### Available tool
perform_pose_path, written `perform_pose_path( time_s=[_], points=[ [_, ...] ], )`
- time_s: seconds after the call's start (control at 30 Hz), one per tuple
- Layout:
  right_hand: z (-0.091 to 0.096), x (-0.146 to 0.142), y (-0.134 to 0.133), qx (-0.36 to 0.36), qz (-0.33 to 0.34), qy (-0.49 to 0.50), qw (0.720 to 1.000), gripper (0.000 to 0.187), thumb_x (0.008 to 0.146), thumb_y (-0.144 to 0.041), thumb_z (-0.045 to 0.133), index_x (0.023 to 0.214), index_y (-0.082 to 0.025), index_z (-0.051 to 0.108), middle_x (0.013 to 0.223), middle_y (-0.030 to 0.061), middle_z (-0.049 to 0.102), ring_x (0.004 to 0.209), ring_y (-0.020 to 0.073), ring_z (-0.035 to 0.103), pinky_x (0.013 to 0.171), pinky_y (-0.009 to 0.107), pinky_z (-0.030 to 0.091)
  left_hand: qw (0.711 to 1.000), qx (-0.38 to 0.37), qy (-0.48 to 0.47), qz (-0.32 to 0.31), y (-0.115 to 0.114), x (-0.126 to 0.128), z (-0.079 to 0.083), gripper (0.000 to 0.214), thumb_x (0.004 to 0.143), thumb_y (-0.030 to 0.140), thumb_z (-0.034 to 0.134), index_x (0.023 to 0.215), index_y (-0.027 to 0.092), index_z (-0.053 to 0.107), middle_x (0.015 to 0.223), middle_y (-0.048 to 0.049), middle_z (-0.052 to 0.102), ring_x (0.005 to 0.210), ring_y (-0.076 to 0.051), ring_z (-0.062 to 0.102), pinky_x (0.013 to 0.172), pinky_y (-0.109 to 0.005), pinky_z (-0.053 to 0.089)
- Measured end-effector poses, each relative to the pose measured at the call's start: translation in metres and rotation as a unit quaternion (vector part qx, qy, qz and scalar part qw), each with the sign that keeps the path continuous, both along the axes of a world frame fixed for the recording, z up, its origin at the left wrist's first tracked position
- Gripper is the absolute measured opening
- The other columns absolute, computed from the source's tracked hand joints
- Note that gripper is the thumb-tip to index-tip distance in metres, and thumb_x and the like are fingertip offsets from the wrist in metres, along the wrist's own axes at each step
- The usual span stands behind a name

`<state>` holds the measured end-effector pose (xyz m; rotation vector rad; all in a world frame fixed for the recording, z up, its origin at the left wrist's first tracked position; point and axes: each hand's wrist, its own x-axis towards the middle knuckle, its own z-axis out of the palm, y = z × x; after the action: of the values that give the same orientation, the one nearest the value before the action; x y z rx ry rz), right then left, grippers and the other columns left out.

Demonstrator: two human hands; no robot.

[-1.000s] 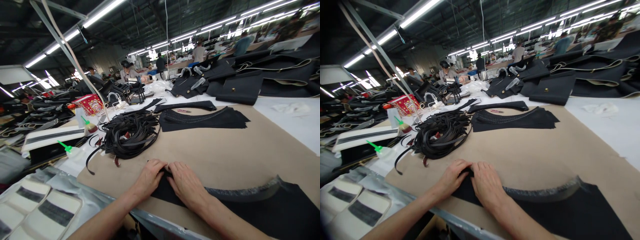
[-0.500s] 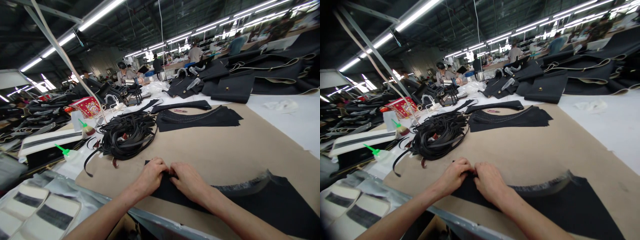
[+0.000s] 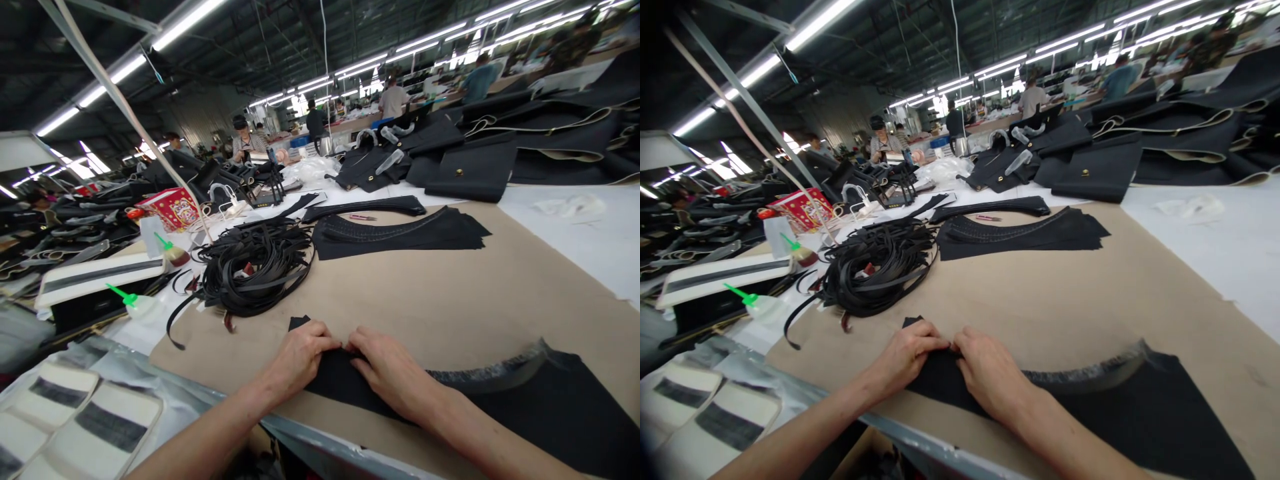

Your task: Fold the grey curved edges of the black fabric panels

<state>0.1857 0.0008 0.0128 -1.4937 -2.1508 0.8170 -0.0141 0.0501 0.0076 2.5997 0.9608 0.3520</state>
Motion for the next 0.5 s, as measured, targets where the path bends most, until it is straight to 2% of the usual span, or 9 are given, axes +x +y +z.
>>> perform_pose_path(
  time_s=[0.3,0.5],
  points=[
    [-0.008,0.013,-0.008,0.007,0.013,0.036,0.999,0.016,0.082,-0.009,0.047,0.087,-0.019,0.059,0.092,0.003,0.058,0.085,0.0156,0.056,0.077,0.027,0.041,0.999,0.026,0.035,0.013,-0.018,-0.001,0.003,0.045,0.088,0.008,0.04,0.119,0.033,0.063,0.102,-0.0031,0.062,0.095,-0.018,0.053,0.086,-0.035,0.045],
    [-0.006,0.023,-0.016,0.006,0.025,0.023,0.999,0.019,0.085,-0.01,0.045,0.092,-0.019,0.061,0.095,0.0044,0.058,0.088,0.0168,0.057,0.08,0.028,0.042,0.998,0.048,0.048,0.005,-0.025,-0.001,0.003,0.05,0.087,0.007,0.04,0.125,0.035,0.058,0.112,-0.0054,0.058,0.104,-0.021,0.051,0.092,-0.04,0.043]
  ],
)
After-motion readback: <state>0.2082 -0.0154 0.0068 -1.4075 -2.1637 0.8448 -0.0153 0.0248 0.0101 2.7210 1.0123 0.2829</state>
